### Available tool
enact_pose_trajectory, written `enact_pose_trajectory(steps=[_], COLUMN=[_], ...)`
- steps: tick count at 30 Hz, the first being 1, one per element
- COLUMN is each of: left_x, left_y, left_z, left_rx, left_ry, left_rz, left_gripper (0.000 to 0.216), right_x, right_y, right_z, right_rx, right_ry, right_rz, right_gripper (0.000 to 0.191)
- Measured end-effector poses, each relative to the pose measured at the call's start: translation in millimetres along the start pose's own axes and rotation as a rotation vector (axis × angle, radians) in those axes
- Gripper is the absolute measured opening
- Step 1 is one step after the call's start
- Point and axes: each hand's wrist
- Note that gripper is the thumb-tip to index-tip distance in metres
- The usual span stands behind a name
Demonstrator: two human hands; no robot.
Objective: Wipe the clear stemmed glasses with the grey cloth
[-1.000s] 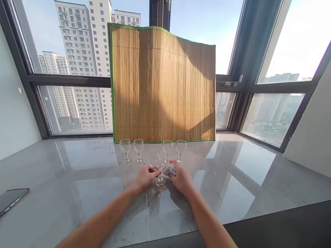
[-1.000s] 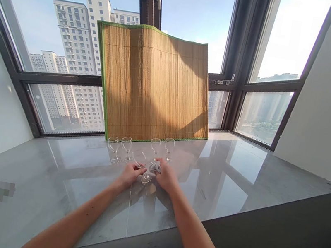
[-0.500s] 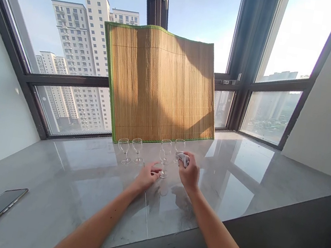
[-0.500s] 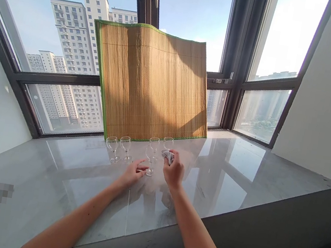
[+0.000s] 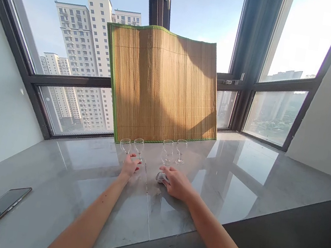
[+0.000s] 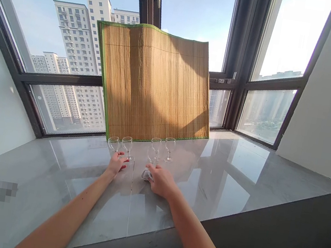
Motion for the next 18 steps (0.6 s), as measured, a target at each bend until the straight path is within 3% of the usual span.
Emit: enact_pose_trajectory(steps=[8, 18], left_x=[6, 10], left_y=[14, 5], left_z=[4, 0], left_rx=[-0.134, 0.098], left_ry=[0.066, 0.027], left_rz=[-0.289, -0.267], left_gripper=[0.077, 0.067], right_x=[1, 4], right_y=[2, 1], right_z=[4, 13], right_rx=[-0.122, -0.137], right_ry=[-0.171, -0.231], right_rz=[-0.029, -0.029], right_gripper=[0.042, 0.041])
Point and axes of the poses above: each hand's wrist, its own x-axis towards the middle knuckle, its own y-axis out of the back of the hand, z = x × y, and after that the axes turned 1 degree about x, right-handed
